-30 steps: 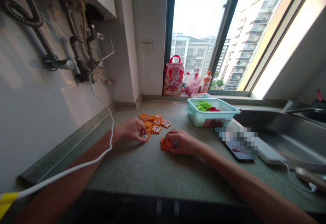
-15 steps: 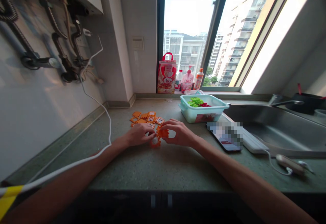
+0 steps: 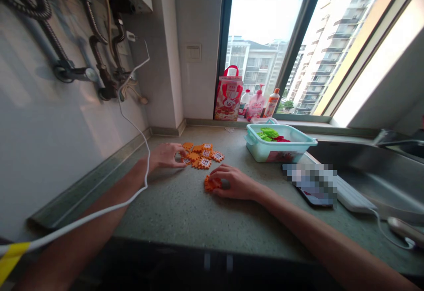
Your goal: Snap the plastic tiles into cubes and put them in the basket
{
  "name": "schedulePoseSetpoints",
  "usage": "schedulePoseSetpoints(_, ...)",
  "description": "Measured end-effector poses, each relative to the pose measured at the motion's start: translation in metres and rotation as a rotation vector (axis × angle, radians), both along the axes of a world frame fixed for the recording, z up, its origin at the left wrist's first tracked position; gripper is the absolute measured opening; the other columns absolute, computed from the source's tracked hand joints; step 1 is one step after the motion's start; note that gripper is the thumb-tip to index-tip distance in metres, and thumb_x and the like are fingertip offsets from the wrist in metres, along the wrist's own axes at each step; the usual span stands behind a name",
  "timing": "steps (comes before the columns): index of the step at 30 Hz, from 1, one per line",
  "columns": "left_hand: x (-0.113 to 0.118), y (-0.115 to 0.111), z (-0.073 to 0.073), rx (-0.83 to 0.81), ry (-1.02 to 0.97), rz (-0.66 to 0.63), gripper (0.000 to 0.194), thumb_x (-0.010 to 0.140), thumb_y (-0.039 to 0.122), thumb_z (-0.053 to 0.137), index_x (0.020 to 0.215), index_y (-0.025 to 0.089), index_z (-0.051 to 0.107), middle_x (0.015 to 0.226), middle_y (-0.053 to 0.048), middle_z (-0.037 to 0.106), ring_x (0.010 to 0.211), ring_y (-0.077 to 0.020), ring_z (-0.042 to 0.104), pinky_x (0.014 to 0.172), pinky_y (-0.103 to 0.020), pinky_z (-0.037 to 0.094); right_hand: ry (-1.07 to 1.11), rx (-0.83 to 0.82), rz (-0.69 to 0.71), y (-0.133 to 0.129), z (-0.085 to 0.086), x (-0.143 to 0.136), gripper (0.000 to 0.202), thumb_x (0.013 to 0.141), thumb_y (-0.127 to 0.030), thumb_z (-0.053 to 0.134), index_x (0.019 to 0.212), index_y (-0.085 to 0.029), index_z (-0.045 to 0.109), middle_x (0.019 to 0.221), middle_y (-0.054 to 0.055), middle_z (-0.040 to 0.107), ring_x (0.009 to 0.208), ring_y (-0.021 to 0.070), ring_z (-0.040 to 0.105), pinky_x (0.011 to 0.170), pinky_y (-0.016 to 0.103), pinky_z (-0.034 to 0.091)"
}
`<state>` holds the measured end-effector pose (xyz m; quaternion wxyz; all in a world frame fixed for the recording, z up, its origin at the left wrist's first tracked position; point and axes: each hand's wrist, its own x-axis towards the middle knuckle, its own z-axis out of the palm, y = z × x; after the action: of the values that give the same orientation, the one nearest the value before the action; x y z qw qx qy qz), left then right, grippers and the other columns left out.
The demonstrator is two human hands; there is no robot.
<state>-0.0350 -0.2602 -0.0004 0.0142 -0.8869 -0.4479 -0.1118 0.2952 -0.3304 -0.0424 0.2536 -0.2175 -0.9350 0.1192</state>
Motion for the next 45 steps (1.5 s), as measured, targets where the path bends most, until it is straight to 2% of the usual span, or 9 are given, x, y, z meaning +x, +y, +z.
schedulePoseSetpoints(6, 0.005, 0.006, -0.011, -0.062, -0.041, 0.074, 0.041, 0.072, 0.059, 0.079, 0.088, 0.022, 0.072, 0.084, -0.003, 0.074, 0.067, -0.0184, 0.064, 0.059, -0.027, 0.037, -0.017, -0.020, -0.037, 0.001, -0.002, 0.000, 0.031, 0.084, -0.026, 0.080, 0.115, -0.025, 0.074, 0.108, 0.006, 0.076, 0.102, 0.0224, 0.070, 0.094, 0.034, 0.055)
schedulePoseSetpoints(11, -0.001, 0.004, -0.001, -0.265, -0.038, 0.091, 0.033, 0.067, 0.049, 0.084, 0.080, 0.022, 0.071, 0.080, -0.001, 0.075, 0.070, -0.0175, 0.066, 0.060, -0.026, 0.040, -0.017, 0.047, -0.076, 0.011, 0.001, 0.018, 0.030, 0.083, -0.023, 0.079, 0.112, -0.025, 0.075, 0.108, 0.007, 0.076, 0.101, 0.0233, 0.070, 0.093, 0.035, 0.055)
schedulePoseSetpoints(14, 0.006, -0.008, 0.004, -0.451, -0.037, 0.010, 0.035, 0.060, 0.047, 0.089, 0.076, 0.022, 0.070, 0.075, 0.002, 0.073, 0.066, -0.0153, 0.063, 0.057, -0.025, 0.040, 0.039, 0.098, -0.123, 0.017, 0.005, 0.030, 0.028, 0.083, -0.024, 0.079, 0.111, -0.025, 0.075, 0.109, 0.007, 0.077, 0.101, 0.0235, 0.070, 0.092, 0.036, 0.056)
schedulePoseSetpoints(17, 0.031, -0.026, -0.001, -0.559, -0.072, -0.150, 0.038, 0.062, 0.049, 0.091, 0.081, 0.022, 0.071, 0.074, 0.002, 0.070, 0.062, -0.0137, 0.060, 0.055, -0.025, 0.039, 0.074, 0.119, -0.144, 0.018, 0.008, 0.033, 0.028, 0.083, -0.022, 0.078, 0.111, -0.025, 0.076, 0.110, 0.007, 0.077, 0.099, 0.0233, 0.071, 0.092, 0.037, 0.056)
schedulePoseSetpoints(23, 0.082, -0.049, -0.014, -0.334, -0.198, -0.414, 0.035, 0.078, 0.052, 0.084, 0.091, 0.021, 0.073, 0.098, -0.002, 0.069, 0.081, -0.0158, 0.061, 0.070, -0.027, 0.047, 0.149, 0.124, -0.125, 0.013, 0.007, 0.026, 0.026, 0.085, -0.024, 0.078, 0.111, -0.025, 0.075, 0.109, 0.007, 0.077, 0.100, 0.0237, 0.070, 0.094, 0.038, 0.056)
schedulePoseSetpoints(29, 0.060, -0.029, -0.015, -0.073, -0.256, -0.333, 0.025, 0.089, 0.034, 0.071, 0.111, 0.022, 0.073, 0.113, -0.007, 0.073, 0.103, -0.0218, 0.067, 0.095, -0.034, 0.051, 0.136, 0.067, -0.086, 0.004, 0.001, 0.008, 0.025, 0.086, -0.027, 0.079, 0.111, -0.025, 0.075, 0.105, 0.005, 0.077, 0.098, 0.0218, 0.070, 0.092, 0.035, 0.056)
schedulePoseSetpoints(34, 0.052, -0.011, -0.023, 0.052, -0.123, -0.306, 0.041, 0.093, 0.034, 0.067, 0.133, 0.027, 0.070, 0.136, -0.008, 0.069, 0.124, -0.0248, 0.063, 0.111, -0.040, 0.045, 0.038, 0.028, -0.101, -0.001, -0.003, -0.002, 0.027, 0.086, -0.030, 0.080, 0.112, -0.026, 0.074, 0.106, 0.005, 0.077, 0.100, 0.0218, 0.069, 0.092, 0.033, 0.055)
schedulePoseSetpoints(41, 0.051, -0.004, -0.025, 0.119, -0.134, -0.324, 0.023, 0.096, 0.042, 0.066, 0.110, 0.030, 0.080, 0.111, -0.004, 0.079, 0.108, -0.0227, 0.069, 0.110, -0.043, 0.043, -0.027, -0.006, -0.142, 0.000, -0.003, -0.001, 0.034, 0.081, -0.027, 0.082, 0.115, -0.026, 0.073, 0.107, 0.005, 0.076, 0.100, 0.0229, 0.070, 0.091, 0.034, 0.054)
schedulePoseSetpoints(45, 0.048, -0.002, -0.028, 0.185, -0.217, -0.301, 0.020, 0.099, 0.035, 0.065, 0.109, 0.027, 0.080, 0.114, -0.005, 0.079, 0.110, -0.0227, 0.067, 0.109, -0.043, 0.042, -0.037, 0.034, -0.125, 0.005, 0.001, 0.007, 0.033, 0.081, -0.024, 0.081, 0.113, -0.026, 0.074, 0.105, 0.005, 0.076, 0.100, 0.0229, 0.070, 0.092, 0.034, 0.054)
